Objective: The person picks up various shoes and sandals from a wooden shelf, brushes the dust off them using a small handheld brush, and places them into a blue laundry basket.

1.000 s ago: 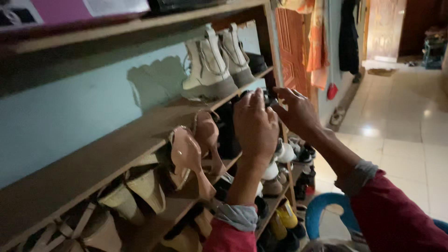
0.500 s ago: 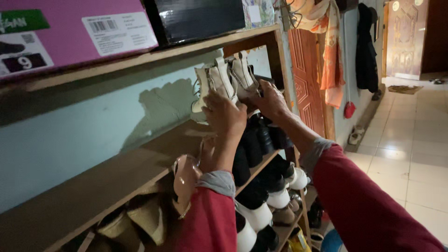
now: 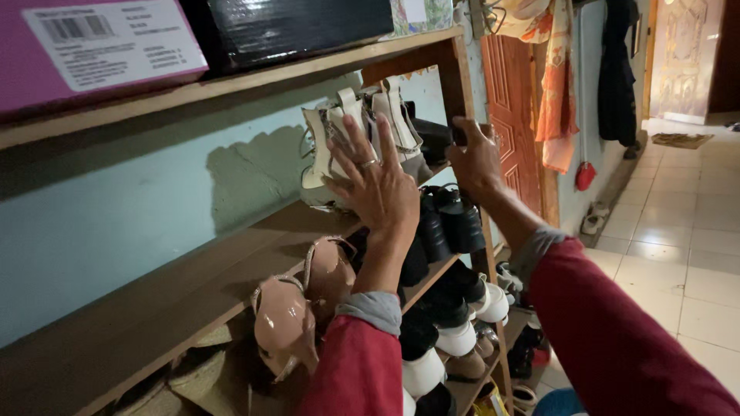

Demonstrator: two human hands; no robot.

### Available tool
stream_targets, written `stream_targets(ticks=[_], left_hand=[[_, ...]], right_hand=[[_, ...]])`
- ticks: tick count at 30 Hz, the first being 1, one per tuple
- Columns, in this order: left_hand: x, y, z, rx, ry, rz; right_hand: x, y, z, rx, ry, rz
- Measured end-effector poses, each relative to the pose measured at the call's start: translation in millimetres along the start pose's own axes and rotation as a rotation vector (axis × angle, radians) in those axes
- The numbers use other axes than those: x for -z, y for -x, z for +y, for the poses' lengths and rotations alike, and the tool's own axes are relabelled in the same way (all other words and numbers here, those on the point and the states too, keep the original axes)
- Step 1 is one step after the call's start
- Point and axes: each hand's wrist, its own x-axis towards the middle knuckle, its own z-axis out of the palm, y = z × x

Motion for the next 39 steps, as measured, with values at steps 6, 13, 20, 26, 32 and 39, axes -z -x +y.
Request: stream_targets(ticks=[6,13,20,26,32,39], left_hand=[[-1.8,9.8,-8.0,-0.08,-0.033,0.075],[-4.0,12.7,-7.8,-0.058,-0.005,0.044],[-12.8,15.1,-12.0,-0.072,-0.002,0.103],[10.0,16.5,11.3,-0.052,0.046,0.032],[26.4,103.6,100.7,-0.032,0.743,-0.099],[35.9,175.3,174.8,0.823,1.638,-0.605]], right_hand=[[-12.7,-21.0,-10.1,-0.001,-0.026,-0.253],[-25.0,-12.8,-25.3,-0.086,0.149,-0.169],[27.5,2.3,-0.6,-0.041,0.12,-0.061],[81.2,29.6,-2.7,0.099,0.134,0.059],[148.4,92.4,-19.6,0.04,0.092,0.13],[239.3,202.5,-7.8,-0.131,0.14,0.196]])
